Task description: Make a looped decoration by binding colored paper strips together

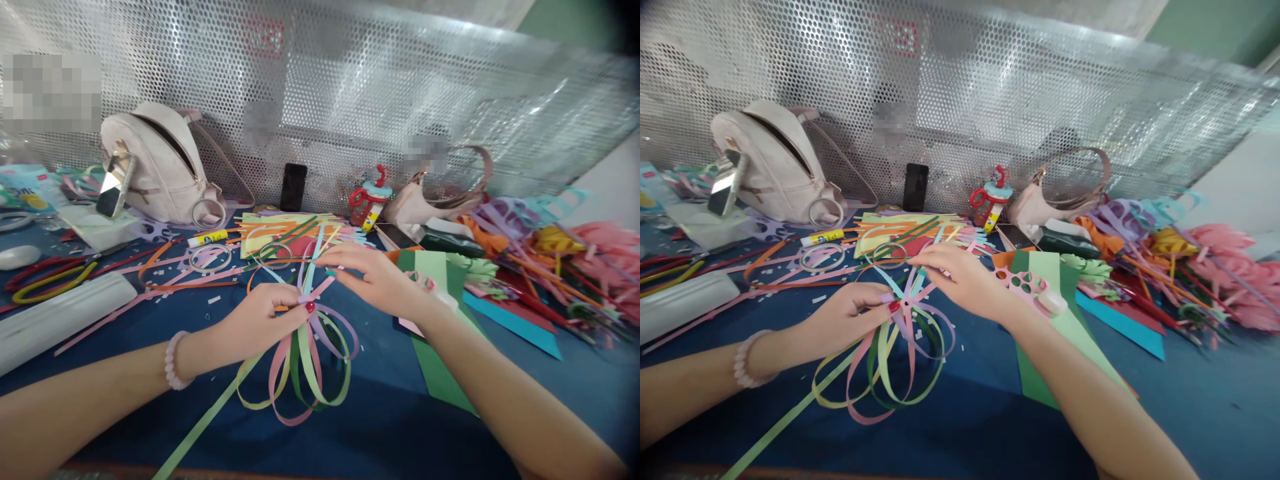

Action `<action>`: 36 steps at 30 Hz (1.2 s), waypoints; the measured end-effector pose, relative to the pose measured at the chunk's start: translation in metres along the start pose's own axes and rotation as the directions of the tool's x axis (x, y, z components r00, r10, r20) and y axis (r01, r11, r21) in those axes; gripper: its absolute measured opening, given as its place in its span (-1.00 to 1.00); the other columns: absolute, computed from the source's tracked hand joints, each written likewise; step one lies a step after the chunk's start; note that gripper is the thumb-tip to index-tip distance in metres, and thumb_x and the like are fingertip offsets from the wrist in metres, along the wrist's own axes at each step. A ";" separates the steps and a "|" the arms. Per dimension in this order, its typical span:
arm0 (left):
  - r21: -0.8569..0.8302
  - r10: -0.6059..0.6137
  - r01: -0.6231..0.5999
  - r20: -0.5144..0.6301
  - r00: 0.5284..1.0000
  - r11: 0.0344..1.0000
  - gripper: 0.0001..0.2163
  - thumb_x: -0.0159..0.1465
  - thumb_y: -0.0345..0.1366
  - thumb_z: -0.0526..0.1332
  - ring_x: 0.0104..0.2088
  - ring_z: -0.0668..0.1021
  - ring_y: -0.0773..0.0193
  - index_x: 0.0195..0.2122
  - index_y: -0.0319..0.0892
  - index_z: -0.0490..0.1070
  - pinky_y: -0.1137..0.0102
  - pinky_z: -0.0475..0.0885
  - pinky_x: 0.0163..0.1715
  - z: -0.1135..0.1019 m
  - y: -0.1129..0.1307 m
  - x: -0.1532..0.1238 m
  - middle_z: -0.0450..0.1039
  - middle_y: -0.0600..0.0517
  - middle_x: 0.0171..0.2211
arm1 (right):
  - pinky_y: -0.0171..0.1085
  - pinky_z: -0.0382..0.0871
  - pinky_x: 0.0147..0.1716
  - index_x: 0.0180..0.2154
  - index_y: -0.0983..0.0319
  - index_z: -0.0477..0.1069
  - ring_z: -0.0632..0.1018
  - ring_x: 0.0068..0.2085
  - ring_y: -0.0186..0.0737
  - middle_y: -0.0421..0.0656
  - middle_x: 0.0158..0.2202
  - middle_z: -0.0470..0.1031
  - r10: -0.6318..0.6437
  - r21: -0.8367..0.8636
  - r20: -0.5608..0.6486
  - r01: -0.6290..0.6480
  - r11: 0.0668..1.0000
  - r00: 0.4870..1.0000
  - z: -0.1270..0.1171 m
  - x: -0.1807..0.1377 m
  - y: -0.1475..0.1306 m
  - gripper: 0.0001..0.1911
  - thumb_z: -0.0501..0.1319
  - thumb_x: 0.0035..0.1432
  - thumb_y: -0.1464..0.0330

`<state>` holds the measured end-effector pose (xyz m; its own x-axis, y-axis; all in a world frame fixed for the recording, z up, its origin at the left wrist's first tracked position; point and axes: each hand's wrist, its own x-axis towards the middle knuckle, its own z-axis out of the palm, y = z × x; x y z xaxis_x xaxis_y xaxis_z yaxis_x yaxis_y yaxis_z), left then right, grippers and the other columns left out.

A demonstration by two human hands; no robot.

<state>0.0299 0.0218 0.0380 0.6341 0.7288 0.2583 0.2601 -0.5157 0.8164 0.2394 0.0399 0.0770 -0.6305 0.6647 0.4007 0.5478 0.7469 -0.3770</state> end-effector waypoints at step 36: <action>0.137 0.075 -0.062 -0.089 0.993 0.989 -0.89 0.14 -0.48 0.19 -0.43 0.44 0.37 -0.52 -0.26 0.44 0.52 0.31 -0.40 0.002 0.004 -0.004 0.40 0.06 -0.47 | -0.28 0.31 -0.22 -0.38 0.27 0.35 0.37 -0.26 -0.29 -0.12 -0.34 0.37 -0.188 -0.043 -0.033 0.187 0.981 0.982 0.026 -0.004 -0.040 -0.87 0.07 0.20 0.50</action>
<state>0.0301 0.0162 0.0389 0.5842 0.7255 0.3638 0.3178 -0.6169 0.7200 0.2063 0.0070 0.0688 -0.7042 0.5124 0.4915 0.4432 0.8580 -0.2595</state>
